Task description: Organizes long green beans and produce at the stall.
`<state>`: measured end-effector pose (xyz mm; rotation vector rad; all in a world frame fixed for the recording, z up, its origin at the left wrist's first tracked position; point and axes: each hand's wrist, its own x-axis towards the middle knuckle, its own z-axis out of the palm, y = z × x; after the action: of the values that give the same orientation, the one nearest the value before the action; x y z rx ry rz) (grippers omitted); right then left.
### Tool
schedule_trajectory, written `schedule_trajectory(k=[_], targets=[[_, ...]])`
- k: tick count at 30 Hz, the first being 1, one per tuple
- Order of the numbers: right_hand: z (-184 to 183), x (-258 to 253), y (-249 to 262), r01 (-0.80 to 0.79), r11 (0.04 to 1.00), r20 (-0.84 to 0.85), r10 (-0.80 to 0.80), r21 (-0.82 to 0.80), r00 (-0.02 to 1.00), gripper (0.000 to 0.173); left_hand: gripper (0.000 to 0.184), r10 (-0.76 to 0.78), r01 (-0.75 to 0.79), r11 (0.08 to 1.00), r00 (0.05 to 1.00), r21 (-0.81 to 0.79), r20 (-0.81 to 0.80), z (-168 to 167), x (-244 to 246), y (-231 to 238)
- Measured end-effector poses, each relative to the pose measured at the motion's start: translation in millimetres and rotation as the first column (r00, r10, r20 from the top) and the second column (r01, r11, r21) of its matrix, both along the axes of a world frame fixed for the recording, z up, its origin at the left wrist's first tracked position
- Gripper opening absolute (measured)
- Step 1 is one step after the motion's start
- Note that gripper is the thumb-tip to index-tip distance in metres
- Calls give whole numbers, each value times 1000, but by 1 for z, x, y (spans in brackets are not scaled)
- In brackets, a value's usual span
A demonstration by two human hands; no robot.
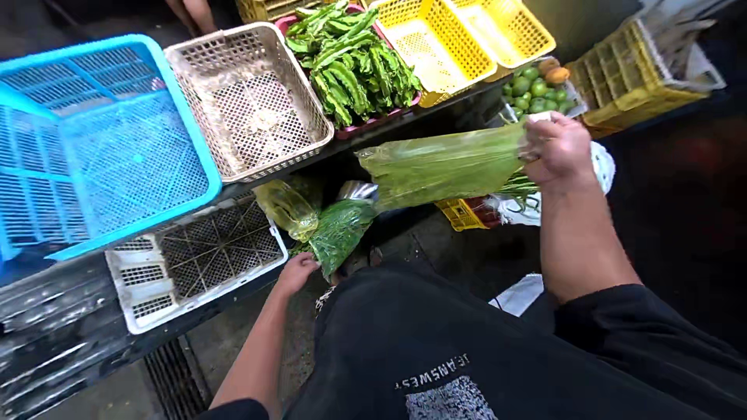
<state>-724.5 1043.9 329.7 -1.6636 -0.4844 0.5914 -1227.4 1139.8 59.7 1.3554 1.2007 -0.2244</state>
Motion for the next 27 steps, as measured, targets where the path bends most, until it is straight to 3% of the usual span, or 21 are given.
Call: schedule_trajectory(k=[4, 8, 10, 14, 16, 21, 27], targets=[[39, -51, -26, -145, 987, -6, 146, 72, 989, 13, 56, 67, -62, 997, 989, -40, 132, 23, 26, 10], [46, -113, -26, -279, 955, -63, 286, 99, 956, 17, 52, 269, -243, 960, 938, -140, 217, 8, 41, -12], [41, -141, -25, -369, 921, -105, 382, 122, 918, 20, 52, 493, -430, 857, 845, -285, 208, -4, 34, -37], [36, -196, -23, -501, 841, -206, 537, 202, 818, 20, 49, 839, -732, 537, 518, -419, 169, 2, -4, -76], [33, -222, -20, -556, 796, -260, 604, 238, 753, 18, 46, 885, -815, 466, 422, -345, 199, 8, -37, -85], [18, -284, 9, -689, 655, -333, 753, 308, 567, 11, 40, 913, -947, 320, 312, 15, 264, 24, -124, -96], [-2, -389, 70, -801, 522, -305, 845, 293, 439, 7, 29, 941, -945, 41, 146, 325, 305, 35, -228, -76]])
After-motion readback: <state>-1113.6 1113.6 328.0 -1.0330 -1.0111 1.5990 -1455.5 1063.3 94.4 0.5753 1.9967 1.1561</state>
